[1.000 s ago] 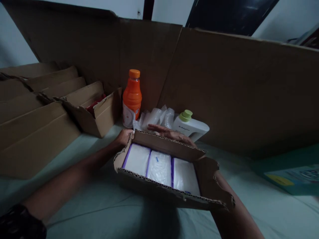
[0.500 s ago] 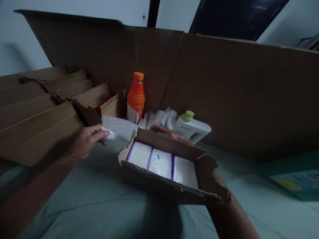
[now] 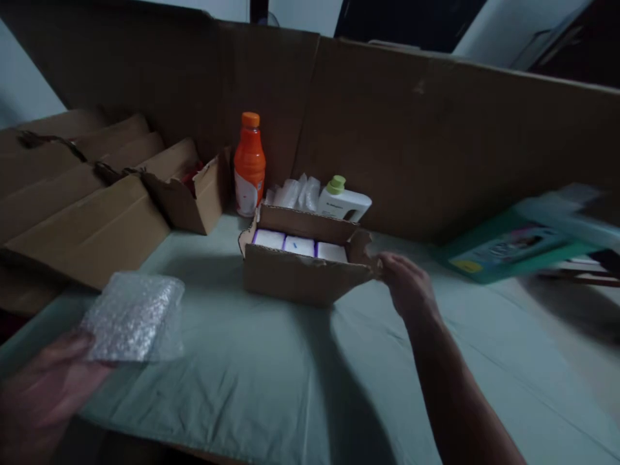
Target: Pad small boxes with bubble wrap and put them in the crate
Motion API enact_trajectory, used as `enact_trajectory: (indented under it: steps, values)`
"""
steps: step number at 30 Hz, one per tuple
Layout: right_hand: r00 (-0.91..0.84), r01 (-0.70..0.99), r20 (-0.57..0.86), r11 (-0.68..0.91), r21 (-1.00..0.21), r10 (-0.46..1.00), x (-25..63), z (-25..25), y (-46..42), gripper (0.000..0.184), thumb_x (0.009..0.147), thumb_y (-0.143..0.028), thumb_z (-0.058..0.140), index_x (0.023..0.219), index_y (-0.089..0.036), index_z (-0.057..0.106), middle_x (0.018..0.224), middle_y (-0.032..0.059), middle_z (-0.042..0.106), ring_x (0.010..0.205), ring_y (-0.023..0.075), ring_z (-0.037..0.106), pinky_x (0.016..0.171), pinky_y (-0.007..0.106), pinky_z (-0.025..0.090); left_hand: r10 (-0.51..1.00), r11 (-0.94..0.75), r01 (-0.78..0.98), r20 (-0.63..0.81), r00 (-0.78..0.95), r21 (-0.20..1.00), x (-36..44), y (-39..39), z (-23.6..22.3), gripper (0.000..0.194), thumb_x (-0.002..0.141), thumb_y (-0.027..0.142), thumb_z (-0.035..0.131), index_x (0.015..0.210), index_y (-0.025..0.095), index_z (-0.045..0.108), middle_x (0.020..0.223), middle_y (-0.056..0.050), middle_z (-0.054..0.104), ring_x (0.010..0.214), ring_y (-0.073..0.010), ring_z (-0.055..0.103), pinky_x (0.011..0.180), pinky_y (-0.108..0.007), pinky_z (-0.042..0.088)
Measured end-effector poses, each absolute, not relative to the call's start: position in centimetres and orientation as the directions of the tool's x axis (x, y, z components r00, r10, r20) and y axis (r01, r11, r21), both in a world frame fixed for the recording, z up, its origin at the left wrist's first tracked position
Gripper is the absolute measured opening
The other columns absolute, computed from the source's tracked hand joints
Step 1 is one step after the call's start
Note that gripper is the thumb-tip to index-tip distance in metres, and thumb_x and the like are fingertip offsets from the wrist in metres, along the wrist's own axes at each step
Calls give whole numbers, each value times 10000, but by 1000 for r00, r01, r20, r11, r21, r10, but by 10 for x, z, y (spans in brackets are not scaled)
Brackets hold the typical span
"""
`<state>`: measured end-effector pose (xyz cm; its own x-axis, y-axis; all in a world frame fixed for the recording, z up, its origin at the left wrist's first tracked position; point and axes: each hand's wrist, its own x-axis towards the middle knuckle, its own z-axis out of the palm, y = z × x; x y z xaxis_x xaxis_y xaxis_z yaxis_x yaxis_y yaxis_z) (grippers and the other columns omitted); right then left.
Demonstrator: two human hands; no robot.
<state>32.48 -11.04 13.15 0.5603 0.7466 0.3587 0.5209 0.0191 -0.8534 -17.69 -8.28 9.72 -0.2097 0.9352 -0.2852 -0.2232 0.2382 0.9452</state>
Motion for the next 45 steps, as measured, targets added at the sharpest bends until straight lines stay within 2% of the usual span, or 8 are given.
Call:
enact_trajectory:
  steps: [4,8,14,18,24,31,40,45]
  values:
    - [411,357,122,-37,-933,903,278,123,-198,343,781,-518,757,894,-196,790,896,151,776,767,253,716,652,373,563,875,482,-258,-445,189,838,-135,-113,101,301,463,513,740,640,272,708,623,-100,652,973,-483,658,803,-699,514]
    - [-114,330,102,134,-934,988,213,133,-211,933,593,-571,890,1422,-273,582,1445,126,588,1327,341,547,1055,501,476,756,529,-226,-333,564,818,-75,-136,135,289,432,485,739,526,230,641,483,-76,561,712,-409,682,668,-590,541]
    - [-542,95,-171,-142,-985,823,211,111,-179,431,721,-534,820,870,-146,706,743,-2,673,672,135,622,649,257,524,821,388,-264,-201,535,883,-82,-139,133,288,561,464,706,701,212,714,535,-24,569,664,-279,639,713,-439,528]
    - [-337,141,-281,-247,-959,899,247,89,-174,397,704,-424,838,932,-153,658,722,-31,630,615,91,558,592,211,451,903,103,200,-176,392,974,-103,-125,88,235,710,421,659,686,188,644,654,-13,594,693,-198,574,683,-314,456]
    - [130,745,-210,-235,-624,969,270,75,-180,216,810,-342,650,953,-188,700,654,10,669,562,145,567,564,271,416,943,-207,748,-75,325,631,-98,-99,51,295,741,504,613,775,214,654,770,-13,627,651,-174,551,645,-307,447]
    - [326,681,133,-134,-720,936,293,79,-161,496,815,-496,627,1201,-185,610,1145,145,718,938,267,696,678,349,552,939,-301,526,151,309,796,-61,-27,71,655,780,514,635,1344,196,534,1279,-128,629,1049,-271,662,848,-410,568]
    - [346,630,139,-120,-767,928,279,46,-143,412,889,-468,562,1189,-187,575,1058,103,719,611,166,629,604,330,548,883,-274,276,128,452,921,20,-4,34,553,794,348,672,1295,175,513,1241,-139,668,1204,-307,630,1050,-484,492]
    - [355,700,95,-198,-686,930,297,40,-146,418,858,-403,574,1208,-173,587,1097,133,712,732,227,681,689,397,576,873,-343,328,170,458,880,18,5,44,664,778,250,656,1405,163,454,1319,-161,635,1224,-311,621,1059,-501,493]
